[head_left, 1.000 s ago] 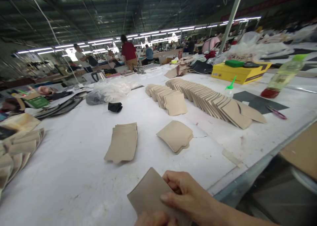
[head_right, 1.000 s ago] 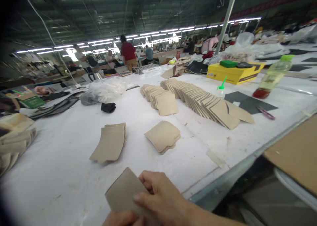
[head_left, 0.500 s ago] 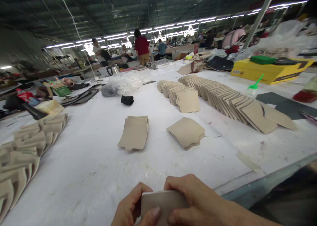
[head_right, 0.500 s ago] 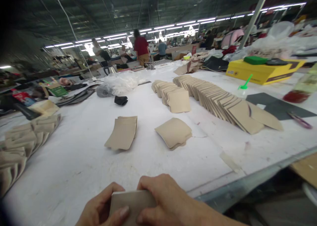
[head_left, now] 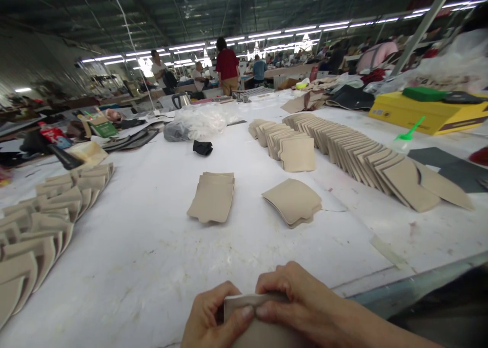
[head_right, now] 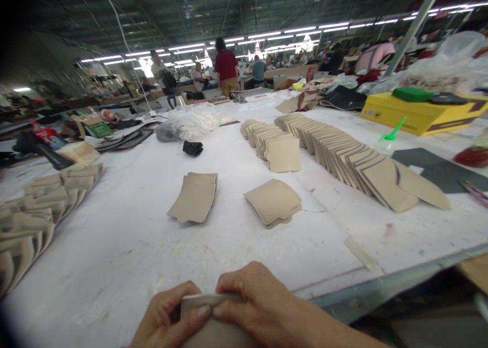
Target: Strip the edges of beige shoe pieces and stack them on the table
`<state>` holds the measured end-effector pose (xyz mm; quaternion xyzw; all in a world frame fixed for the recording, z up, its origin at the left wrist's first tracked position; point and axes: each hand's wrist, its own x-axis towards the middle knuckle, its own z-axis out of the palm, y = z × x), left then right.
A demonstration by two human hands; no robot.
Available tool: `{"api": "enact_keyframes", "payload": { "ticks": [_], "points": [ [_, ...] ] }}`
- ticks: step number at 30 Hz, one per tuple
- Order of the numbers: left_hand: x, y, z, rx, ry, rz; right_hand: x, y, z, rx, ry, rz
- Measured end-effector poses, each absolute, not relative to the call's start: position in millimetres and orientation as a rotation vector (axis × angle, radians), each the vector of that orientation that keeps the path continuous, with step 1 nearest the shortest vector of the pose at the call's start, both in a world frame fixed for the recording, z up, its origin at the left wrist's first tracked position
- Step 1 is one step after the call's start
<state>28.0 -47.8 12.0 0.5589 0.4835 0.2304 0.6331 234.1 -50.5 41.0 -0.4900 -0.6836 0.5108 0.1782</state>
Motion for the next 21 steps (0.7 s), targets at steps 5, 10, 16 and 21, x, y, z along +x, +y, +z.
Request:
{"api": "enact_keyframes", "payload": {
  "ticks": [5,10,16,21],
  "points": [
    [29.3,-46.4,13.7,1.255,1.124,0.484,231.4,-50.4,43.3,-1.492,-2.001,1.379],
    [27.3,-49.5,6.2,1.285,1.121,0.492,229.4,-53.7,40.4,-1.467,-2.032,1.353],
    [25.4,-52.8,3.1,1.389,1.159,0.532,224.8,-53.5,39.2,-1.44,-2.164,1.192],
    [27.3,-50.6,12.1,1.427,1.172,0.52,223.1,-56.0,32.6,-1.365,-2.214,1.108]
  ]
}}
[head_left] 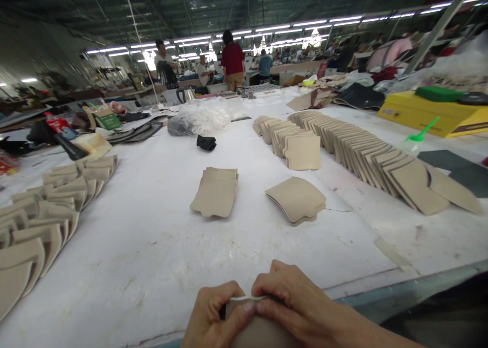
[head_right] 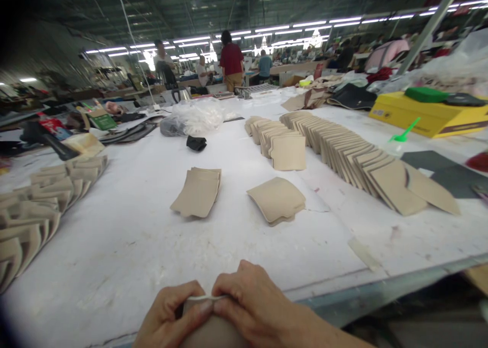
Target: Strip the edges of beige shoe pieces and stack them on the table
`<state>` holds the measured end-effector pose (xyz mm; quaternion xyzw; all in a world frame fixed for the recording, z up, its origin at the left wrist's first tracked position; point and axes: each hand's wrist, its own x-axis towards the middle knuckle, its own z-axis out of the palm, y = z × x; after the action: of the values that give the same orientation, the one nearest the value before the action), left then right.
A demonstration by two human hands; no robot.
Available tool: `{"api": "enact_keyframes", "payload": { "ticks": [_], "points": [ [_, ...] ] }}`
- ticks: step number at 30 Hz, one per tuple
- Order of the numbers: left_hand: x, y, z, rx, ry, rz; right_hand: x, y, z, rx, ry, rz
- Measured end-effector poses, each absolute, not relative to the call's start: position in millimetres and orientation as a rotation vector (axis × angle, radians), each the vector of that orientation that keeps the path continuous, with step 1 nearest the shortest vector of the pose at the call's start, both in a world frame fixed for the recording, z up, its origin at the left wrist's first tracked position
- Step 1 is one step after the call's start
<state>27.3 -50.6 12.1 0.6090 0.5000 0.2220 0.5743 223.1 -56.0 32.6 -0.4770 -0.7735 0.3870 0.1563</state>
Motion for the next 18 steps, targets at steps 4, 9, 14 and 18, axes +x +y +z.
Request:
{"api": "enact_keyframes", "payload": {
  "ticks": [4,9,14,18],
  "points": [
    [24.9,-48.3,16.3,1.389,1.122,0.454,225.3,-59.9,26.5,-1.396,-2.124,1.114],
    [16.6,-41.2,19.1,1.247,0.994,0.529,226.7,-54.7,31.3,-1.432,-1.935,1.311],
    [16.5,-28.6,37.8,1.231,0.991,0.638,225.9,-45.4,50.7,-1.304,-1.875,1.331],
    [19.6,-28.6,49.0,1.36,1.052,0.809,232.2,-39.1,58.7,-1.278,-1.974,1.036]
  ]
}}
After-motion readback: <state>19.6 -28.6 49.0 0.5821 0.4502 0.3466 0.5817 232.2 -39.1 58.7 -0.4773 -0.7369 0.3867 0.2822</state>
